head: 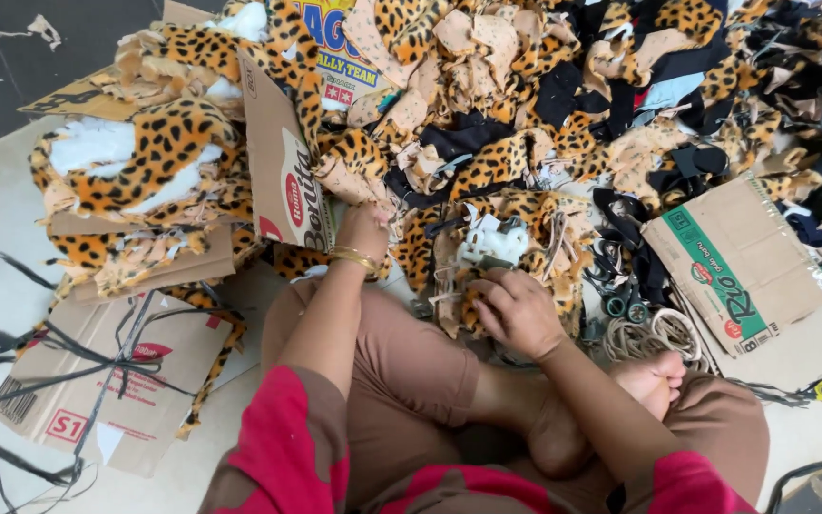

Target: Assembling small leopard-print fabric pouches by folding and tucking fabric scraps while sitting on the floor.

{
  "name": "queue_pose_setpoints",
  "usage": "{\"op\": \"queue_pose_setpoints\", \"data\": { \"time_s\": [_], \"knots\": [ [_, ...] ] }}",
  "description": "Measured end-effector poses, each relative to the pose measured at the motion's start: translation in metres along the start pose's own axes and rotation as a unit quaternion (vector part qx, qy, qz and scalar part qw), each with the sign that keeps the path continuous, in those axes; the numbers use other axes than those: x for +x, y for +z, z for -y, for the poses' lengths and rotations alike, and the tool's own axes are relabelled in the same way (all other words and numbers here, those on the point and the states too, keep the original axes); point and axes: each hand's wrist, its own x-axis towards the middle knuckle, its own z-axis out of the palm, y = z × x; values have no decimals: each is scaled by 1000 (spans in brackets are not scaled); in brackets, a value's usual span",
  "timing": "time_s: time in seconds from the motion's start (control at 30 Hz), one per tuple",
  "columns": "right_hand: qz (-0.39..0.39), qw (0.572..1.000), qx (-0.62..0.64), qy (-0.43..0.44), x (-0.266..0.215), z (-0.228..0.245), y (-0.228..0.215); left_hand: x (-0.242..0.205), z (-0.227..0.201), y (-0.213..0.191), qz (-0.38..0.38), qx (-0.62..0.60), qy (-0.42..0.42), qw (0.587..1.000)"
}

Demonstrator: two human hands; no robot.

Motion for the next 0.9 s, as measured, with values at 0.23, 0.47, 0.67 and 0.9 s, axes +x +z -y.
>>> {"op": "queue_pose_setpoints", "data": {
  "time_s": [0.23,0.47,0.67,0.9],
  "knots": [
    [108,994,22,28,65,22,71,54,58,39,99,42,-66,992],
    [333,937,-14,103,124,10,149,35,4,2,187,60,-65,978],
    [350,917,-26,192,106,-5,212,32,0,-12,184,-16,-71,980],
    [109,948,59,292,153,-49,183,44,2,5,87,-177,-30,980]
  ]
}}
